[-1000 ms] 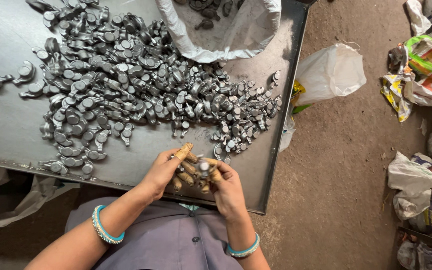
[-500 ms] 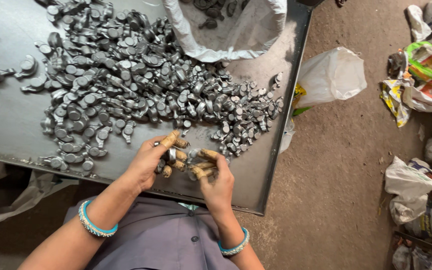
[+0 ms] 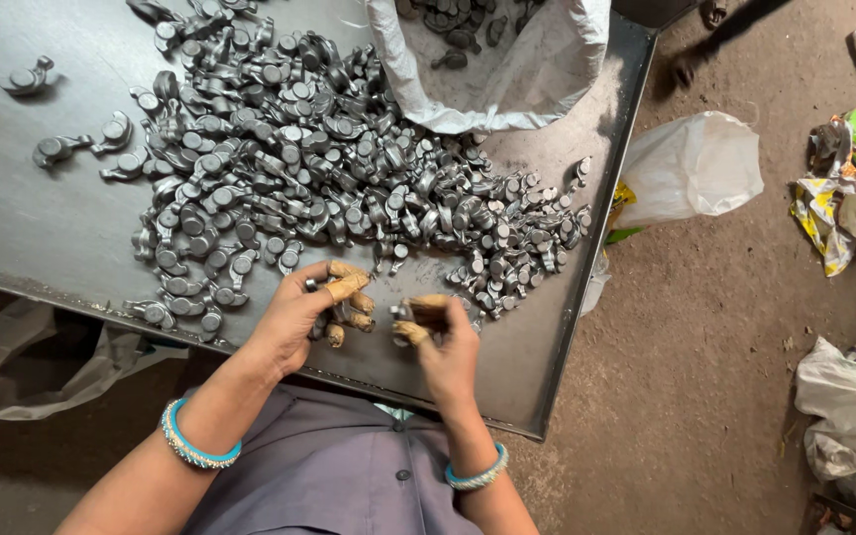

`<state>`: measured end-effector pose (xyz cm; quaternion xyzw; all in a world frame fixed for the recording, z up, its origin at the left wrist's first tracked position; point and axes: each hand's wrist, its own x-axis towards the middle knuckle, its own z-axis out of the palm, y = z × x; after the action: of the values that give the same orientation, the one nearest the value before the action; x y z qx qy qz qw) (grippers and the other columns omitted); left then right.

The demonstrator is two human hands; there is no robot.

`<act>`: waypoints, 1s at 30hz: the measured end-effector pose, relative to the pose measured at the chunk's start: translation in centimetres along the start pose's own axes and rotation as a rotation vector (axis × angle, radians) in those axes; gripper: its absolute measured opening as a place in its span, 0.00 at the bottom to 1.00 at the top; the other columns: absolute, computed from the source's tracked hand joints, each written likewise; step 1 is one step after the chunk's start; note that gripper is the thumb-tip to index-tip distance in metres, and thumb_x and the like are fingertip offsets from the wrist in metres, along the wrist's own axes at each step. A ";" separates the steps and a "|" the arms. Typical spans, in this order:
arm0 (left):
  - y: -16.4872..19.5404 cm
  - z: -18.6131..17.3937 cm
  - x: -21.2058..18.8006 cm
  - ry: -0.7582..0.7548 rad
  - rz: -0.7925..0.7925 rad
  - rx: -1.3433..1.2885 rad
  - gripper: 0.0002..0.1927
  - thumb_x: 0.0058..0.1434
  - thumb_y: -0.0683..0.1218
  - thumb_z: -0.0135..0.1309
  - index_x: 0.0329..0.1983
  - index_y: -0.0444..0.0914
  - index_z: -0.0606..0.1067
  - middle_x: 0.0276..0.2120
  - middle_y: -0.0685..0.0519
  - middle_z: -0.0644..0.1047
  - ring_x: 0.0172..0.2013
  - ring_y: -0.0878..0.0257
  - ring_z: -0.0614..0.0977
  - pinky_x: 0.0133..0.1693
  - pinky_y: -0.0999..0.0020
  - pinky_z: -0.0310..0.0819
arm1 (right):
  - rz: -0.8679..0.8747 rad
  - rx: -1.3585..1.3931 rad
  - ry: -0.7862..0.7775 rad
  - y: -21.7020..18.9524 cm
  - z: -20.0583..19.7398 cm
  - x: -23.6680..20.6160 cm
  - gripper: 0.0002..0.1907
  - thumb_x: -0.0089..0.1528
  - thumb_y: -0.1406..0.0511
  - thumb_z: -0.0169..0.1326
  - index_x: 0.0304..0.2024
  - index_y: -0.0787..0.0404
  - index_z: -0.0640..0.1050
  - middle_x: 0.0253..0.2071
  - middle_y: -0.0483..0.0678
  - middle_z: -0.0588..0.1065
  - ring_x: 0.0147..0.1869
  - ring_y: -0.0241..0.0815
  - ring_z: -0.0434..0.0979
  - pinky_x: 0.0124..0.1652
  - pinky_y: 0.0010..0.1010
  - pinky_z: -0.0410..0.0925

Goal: The person stands at a metal table sorting small cast metal handle parts. They pick up individual castings, turn them over in their hands, and place accepted pieces into a white sack set in the table while pushing others back onto the pile.

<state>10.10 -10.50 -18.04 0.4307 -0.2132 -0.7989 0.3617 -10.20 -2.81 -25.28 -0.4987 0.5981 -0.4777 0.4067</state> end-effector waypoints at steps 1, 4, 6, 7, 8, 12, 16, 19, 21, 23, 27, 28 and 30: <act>-0.1 0.0 -0.1 0.001 -0.011 0.009 0.10 0.63 0.46 0.57 0.46 0.38 0.78 0.32 0.50 0.83 0.28 0.62 0.86 0.19 0.72 0.67 | 0.066 0.218 -0.007 0.2 -0.2 -0.1 0.16 0.59 0.78 0.60 0.48 0.66 0.75 0.45 0.50 0.78 0.48 0.40 0.79 0.48 0.29 0.76; -0.3 0.5 0.0 -0.009 -0.047 0.037 0.11 0.63 0.47 0.57 0.46 0.38 0.78 0.32 0.49 0.83 0.28 0.62 0.86 0.19 0.73 0.68 | 0.212 0.517 0.036 0.5 -1.0 -0.7 0.15 0.60 0.78 0.60 0.49 0.67 0.74 0.44 0.50 0.78 0.47 0.37 0.80 0.44 0.28 0.75; -0.7 1.0 0.0 -0.030 -0.060 0.059 0.11 0.64 0.48 0.57 0.46 0.37 0.78 0.33 0.49 0.83 0.29 0.62 0.86 0.20 0.73 0.69 | 0.283 0.605 0.029 0.5 -1.6 -1.2 0.15 0.61 0.77 0.59 0.50 0.67 0.74 0.44 0.51 0.79 0.45 0.37 0.80 0.43 0.27 0.75; -1.0 1.4 0.1 -0.047 -0.066 0.063 0.12 0.64 0.48 0.56 0.47 0.37 0.78 0.34 0.50 0.83 0.30 0.62 0.86 0.21 0.72 0.71 | 0.318 0.648 0.026 0.5 -1.8 -1.4 0.15 0.61 0.76 0.58 0.51 0.67 0.74 0.44 0.52 0.79 0.45 0.38 0.81 0.42 0.27 0.74; -1.3 1.8 0.2 -0.062 -0.071 0.068 0.13 0.64 0.49 0.56 0.47 0.38 0.78 0.35 0.50 0.84 0.30 0.62 0.86 0.21 0.71 0.73 | 0.327 0.647 0.029 0.5 -2.0 -1.6 0.14 0.62 0.76 0.58 0.51 0.67 0.74 0.43 0.52 0.80 0.43 0.37 0.80 0.41 0.27 0.74; -2.2 3.2 0.4 -0.073 -0.021 0.020 0.19 0.68 0.53 0.56 0.51 0.33 0.81 0.37 0.50 0.84 0.35 0.66 0.84 0.32 0.71 0.82 | 0.242 0.459 0.014 0.0 -2.7 -2.0 0.11 0.65 0.73 0.55 0.51 0.68 0.78 0.44 0.49 0.80 0.41 0.34 0.79 0.39 0.26 0.74; -2.4 3.8 0.7 -0.106 -0.254 -0.166 0.21 0.66 0.57 0.54 0.48 0.35 0.78 0.35 0.49 0.83 0.31 0.60 0.85 0.27 0.66 0.81 | 0.101 0.212 0.029 -0.6 -3.0 -1.6 0.09 0.66 0.73 0.55 0.49 0.67 0.80 0.43 0.46 0.77 0.38 0.36 0.76 0.37 0.28 0.72; -2.3 3.7 0.8 -0.192 -0.292 -0.225 0.21 0.65 0.57 0.55 0.48 0.36 0.77 0.35 0.47 0.83 0.29 0.57 0.85 0.22 0.68 0.76 | -0.251 -0.605 0.261 -1.1 -3.0 -0.9 0.15 0.57 0.75 0.59 0.47 0.64 0.80 0.44 0.50 0.79 0.49 0.48 0.76 0.48 0.36 0.71; -2.1 3.4 1.0 -0.198 -0.293 -0.257 0.21 0.65 0.57 0.55 0.48 0.36 0.77 0.36 0.45 0.84 0.28 0.58 0.85 0.22 0.69 0.76 | -0.188 -0.738 0.287 -1.2 -2.7 -0.5 0.17 0.55 0.76 0.60 0.47 0.65 0.78 0.44 0.53 0.77 0.50 0.53 0.73 0.49 0.40 0.68; -1.9 3.0 1.1 -0.204 -0.270 -0.258 0.21 0.65 0.58 0.54 0.48 0.36 0.77 0.36 0.45 0.84 0.28 0.57 0.85 0.22 0.69 0.76 | -0.179 -0.791 0.282 -1.3 -2.4 -0.3 0.17 0.54 0.75 0.60 0.46 0.65 0.77 0.44 0.54 0.77 0.50 0.55 0.72 0.50 0.42 0.68; -1.6 1.9 1.3 -0.163 -0.213 -0.244 0.22 0.65 0.58 0.54 0.48 0.36 0.77 0.34 0.45 0.84 0.27 0.58 0.85 0.21 0.71 0.74 | -0.183 -0.750 0.165 -1.2 -1.5 -0.2 0.16 0.55 0.72 0.64 0.45 0.63 0.77 0.41 0.55 0.75 0.47 0.55 0.72 0.47 0.43 0.68; -1.5 1.6 1.3 -0.146 -0.190 -0.249 0.21 0.66 0.57 0.55 0.49 0.35 0.77 0.35 0.45 0.84 0.27 0.58 0.85 0.22 0.71 0.75 | -0.162 -0.741 0.127 -1.1 -1.3 -0.2 0.17 0.54 0.71 0.66 0.45 0.64 0.77 0.40 0.56 0.74 0.46 0.56 0.71 0.46 0.43 0.67; -1.3 0.9 1.2 -0.109 -0.144 -0.260 0.21 0.67 0.56 0.56 0.50 0.34 0.78 0.35 0.45 0.83 0.28 0.59 0.85 0.24 0.70 0.77 | -0.210 -0.746 0.091 -0.9 -1.0 -0.3 0.20 0.50 0.72 0.65 0.45 0.65 0.77 0.41 0.56 0.74 0.47 0.57 0.70 0.46 0.44 0.67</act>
<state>8.39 -10.57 -19.01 0.3503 -0.0957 -0.8659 0.3439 -10.93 -2.37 -24.22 -0.6492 0.6938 -0.2881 0.1192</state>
